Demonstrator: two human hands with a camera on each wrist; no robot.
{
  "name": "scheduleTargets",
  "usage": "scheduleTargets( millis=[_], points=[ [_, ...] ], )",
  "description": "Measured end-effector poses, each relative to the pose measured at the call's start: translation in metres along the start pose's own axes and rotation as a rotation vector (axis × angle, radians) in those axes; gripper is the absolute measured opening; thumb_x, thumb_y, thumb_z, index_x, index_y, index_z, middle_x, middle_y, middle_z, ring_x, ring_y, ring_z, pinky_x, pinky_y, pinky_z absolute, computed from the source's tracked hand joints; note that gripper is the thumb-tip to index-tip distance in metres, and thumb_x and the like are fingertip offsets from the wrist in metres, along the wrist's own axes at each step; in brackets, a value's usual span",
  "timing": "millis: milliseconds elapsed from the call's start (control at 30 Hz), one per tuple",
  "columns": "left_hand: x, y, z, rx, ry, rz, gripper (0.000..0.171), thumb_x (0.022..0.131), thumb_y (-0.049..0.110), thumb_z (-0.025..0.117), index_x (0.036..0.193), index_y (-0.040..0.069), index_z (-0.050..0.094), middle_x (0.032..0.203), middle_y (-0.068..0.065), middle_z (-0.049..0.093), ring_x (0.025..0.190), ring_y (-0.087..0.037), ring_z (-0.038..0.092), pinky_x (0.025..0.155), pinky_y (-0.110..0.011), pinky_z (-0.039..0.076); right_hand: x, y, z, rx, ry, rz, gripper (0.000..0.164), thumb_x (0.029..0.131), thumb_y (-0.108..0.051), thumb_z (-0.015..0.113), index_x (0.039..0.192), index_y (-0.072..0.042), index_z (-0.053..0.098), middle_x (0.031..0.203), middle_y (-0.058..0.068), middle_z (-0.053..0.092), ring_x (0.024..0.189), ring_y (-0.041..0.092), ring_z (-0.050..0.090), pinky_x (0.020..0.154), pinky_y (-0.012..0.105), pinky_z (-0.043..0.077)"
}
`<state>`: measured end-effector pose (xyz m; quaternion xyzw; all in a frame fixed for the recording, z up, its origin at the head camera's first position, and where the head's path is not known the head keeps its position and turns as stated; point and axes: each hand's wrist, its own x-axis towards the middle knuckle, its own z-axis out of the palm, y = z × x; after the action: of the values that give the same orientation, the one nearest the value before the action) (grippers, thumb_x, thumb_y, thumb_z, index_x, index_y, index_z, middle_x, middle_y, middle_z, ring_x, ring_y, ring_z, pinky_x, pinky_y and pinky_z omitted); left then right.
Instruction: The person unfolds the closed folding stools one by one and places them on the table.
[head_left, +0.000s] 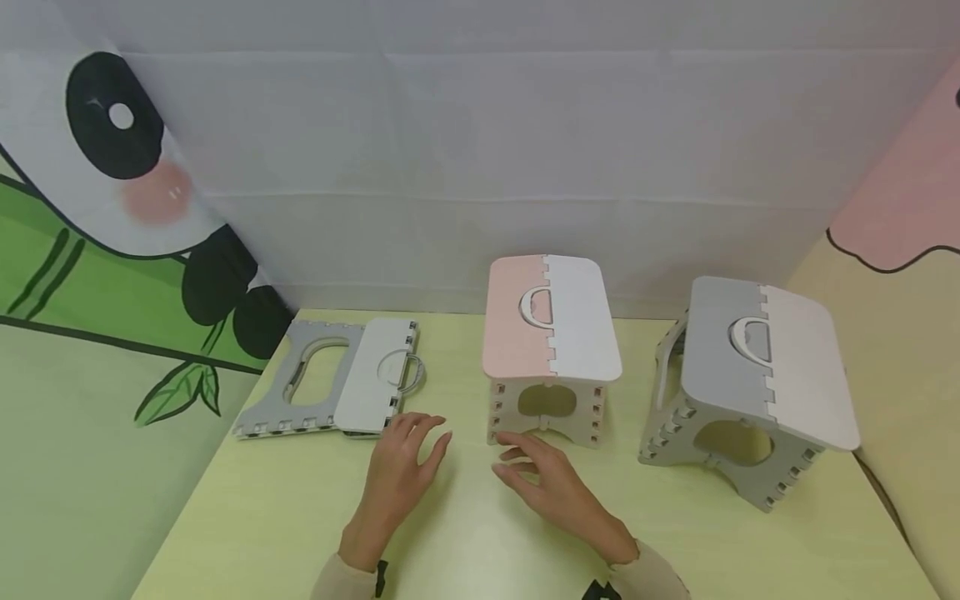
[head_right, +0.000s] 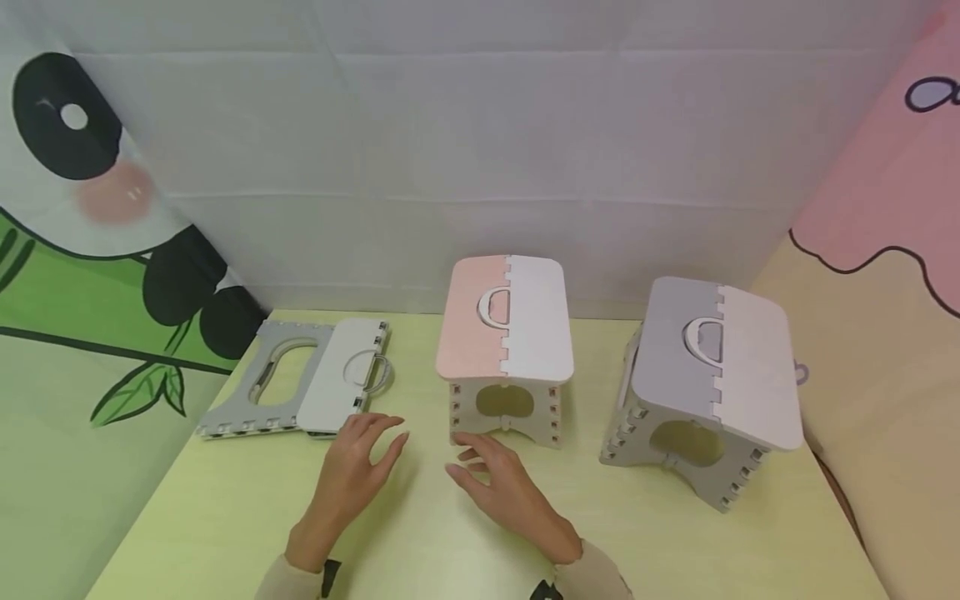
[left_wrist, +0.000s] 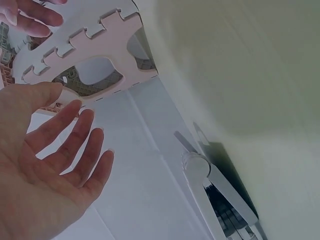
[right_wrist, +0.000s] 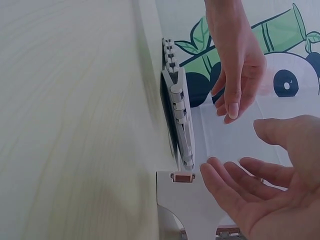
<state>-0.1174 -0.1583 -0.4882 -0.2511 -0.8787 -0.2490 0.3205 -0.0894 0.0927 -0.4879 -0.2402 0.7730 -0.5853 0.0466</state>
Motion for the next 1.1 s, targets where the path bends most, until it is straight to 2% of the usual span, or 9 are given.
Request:
scheduleTargets(
  millis=[233, 533, 800, 1100],
  points=[
    [0.001, -0.009, -0.001, 0.025, 0.006, 0.002, 0.026, 0.079, 0.009, 0.087, 0.101, 0.003, 0.074, 0.094, -0.011, 0.069, 0.086, -0.034, 0.063, 0.073, -0.049, 0.054, 0.006, 0.0, 0.004, 0.018, -0.003, 0.011, 0.049, 0.104, -0.021, 0.065, 0.144, 0.003, 0.051, 0.141, 0.02, 0.057, 0.119, 0.039, 0.063, 0.098, 0.034, 0.056],
    [0.0, -0.023, -0.002, 0.04, 0.013, -0.01, 0.029, 0.077, 0.006, 0.088, 0.101, 0.001, 0.074, 0.094, -0.015, 0.069, 0.087, -0.038, 0.062, 0.073, -0.052, 0.054, 0.012, 0.0, 0.014, 0.039, -0.047, 0.061, 0.049, 0.108, -0.025, 0.058, 0.147, 0.002, 0.047, 0.144, 0.021, 0.054, 0.121, 0.032, 0.063, 0.101, 0.033, 0.054],
    [-0.001, -0.03, -0.002, 0.044, 0.014, -0.023, 0.029, 0.077, 0.005, 0.088, 0.101, 0.0, 0.073, 0.095, -0.018, 0.068, 0.088, -0.04, 0.062, 0.074, -0.054, 0.054, 0.017, 0.003, 0.02, 0.038, -0.079, 0.074, 0.046, 0.109, -0.029, 0.054, 0.147, -0.004, 0.049, 0.146, 0.019, 0.052, 0.123, 0.029, 0.062, 0.101, 0.031, 0.053],
    [0.003, -0.039, -0.003, 0.051, 0.018, -0.011, 0.028, 0.076, 0.003, 0.089, 0.099, -0.003, 0.073, 0.093, -0.02, 0.067, 0.084, -0.041, 0.063, 0.072, -0.054, 0.054, 0.025, 0.004, 0.024, 0.031, -0.082, 0.084, 0.046, 0.11, -0.026, 0.053, 0.149, -0.002, 0.047, 0.147, 0.022, 0.051, 0.123, 0.031, 0.062, 0.101, 0.033, 0.054]
  ],
)
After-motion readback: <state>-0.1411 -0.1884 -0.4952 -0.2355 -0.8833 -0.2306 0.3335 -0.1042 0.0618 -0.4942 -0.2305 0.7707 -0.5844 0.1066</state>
